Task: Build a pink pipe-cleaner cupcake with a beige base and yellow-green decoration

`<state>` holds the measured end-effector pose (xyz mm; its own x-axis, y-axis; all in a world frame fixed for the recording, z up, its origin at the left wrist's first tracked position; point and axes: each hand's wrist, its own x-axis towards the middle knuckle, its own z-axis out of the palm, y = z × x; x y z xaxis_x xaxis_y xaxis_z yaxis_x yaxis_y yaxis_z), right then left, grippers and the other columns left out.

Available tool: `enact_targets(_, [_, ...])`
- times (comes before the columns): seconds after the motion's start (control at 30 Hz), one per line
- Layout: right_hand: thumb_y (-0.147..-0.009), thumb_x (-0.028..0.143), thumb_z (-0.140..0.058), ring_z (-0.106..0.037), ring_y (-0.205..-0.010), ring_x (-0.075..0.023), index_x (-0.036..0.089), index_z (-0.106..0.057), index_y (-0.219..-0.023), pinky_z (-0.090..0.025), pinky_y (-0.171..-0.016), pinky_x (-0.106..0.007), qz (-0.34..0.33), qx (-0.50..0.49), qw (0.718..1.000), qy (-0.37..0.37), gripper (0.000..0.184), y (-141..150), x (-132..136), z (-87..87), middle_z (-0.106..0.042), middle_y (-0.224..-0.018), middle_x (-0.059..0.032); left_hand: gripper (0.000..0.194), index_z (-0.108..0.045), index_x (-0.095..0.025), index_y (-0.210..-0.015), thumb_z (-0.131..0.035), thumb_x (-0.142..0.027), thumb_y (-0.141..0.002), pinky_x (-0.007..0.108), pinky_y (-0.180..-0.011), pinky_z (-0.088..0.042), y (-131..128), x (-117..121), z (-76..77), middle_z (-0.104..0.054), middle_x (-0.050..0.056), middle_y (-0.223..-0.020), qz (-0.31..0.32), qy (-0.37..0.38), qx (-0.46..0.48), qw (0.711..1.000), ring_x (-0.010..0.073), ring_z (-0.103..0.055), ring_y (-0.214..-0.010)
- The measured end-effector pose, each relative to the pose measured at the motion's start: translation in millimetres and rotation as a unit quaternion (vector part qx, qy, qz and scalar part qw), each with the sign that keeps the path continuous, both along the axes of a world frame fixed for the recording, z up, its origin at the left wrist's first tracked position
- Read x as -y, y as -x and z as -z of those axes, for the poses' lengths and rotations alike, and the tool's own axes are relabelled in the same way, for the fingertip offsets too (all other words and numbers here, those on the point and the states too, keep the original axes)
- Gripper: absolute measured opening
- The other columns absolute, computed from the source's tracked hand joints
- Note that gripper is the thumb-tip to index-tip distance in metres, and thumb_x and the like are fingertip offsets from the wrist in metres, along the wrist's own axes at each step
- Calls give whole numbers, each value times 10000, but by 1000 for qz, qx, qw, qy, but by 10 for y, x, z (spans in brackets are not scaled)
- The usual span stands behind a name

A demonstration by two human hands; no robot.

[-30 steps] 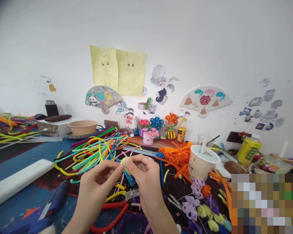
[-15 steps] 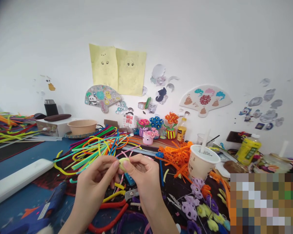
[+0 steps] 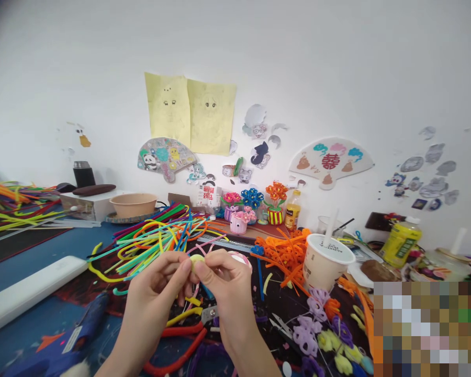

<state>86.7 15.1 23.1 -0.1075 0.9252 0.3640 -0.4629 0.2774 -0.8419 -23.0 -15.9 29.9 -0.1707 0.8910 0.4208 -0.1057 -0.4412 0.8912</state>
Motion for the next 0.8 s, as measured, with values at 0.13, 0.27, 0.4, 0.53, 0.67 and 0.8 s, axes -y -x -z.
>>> enact_targets(0.13, [-592, 395, -905, -374, -482, -73, 184, -724, -569, -275, -432, -225, -40, 48, 998, 7, 280, -91, -49, -35, -589, -595, 19, 208, -595, -175, -747, -642, -344, -859, 159, -428, -381, 31, -19, -21, -562, -43, -573, -21, -10, -39, 999, 82, -497, -478])
enact_targets(0.27, [-717, 520, -803, -447, -513, -94, 148, -743, -632, -298, -454, -220, -68, 141, 987, 19, 386, -275, -89, -93, -574, -560, 0, 226, -589, -177, -748, -618, -363, -872, 169, -446, -371, 92, -28, -23, -537, -46, -572, 0, 2, -85, 996, 87, -469, -499])
enact_targets(0.4, [-677, 521, -831, -467, -502, -90, 144, -755, -701, -306, -439, -204, -72, 177, 981, 37, 385, -378, -105, -118, -607, -568, 2, 252, -583, -175, -752, -589, -388, -885, 184, -480, -392, 130, -24, -14, -513, -41, -588, 41, 28, -134, 990, 97, -459, -528])
enact_targets(0.53, [-553, 525, -895, -523, -459, -86, 131, -731, -645, -324, -417, -187, -82, 170, 979, 74, 437, -376, -114, -115, -639, -538, -3, 261, -578, -176, -753, -581, -400, -886, 192, -484, -398, 121, -30, -14, -518, -40, -591, 36, 28, -146, 988, 102, -471, -529])
enact_targets(0.67, [-489, 461, -942, -589, -456, -94, 134, -729, -605, -393, -434, -180, -78, 146, 983, 78, 407, -317, -116, -105, -669, -521, -6, 254, -552, -188, -760, -554, -402, -898, 197, -442, -364, 108, -50, 6, -530, -49, -565, 22, 26, -143, 989, 99, -471, -475])
enact_targets(0.8, [-478, 428, -955, -655, -500, -121, 156, -745, -619, -475, -492, -201, -86, 114, 985, 96, 372, -270, -121, -84, -719, -569, -15, 246, -540, -193, -790, -524, -403, -917, 203, -484, -360, 111, -71, 60, -498, -57, -600, -2, 15, -156, 988, 102, -453, -520])
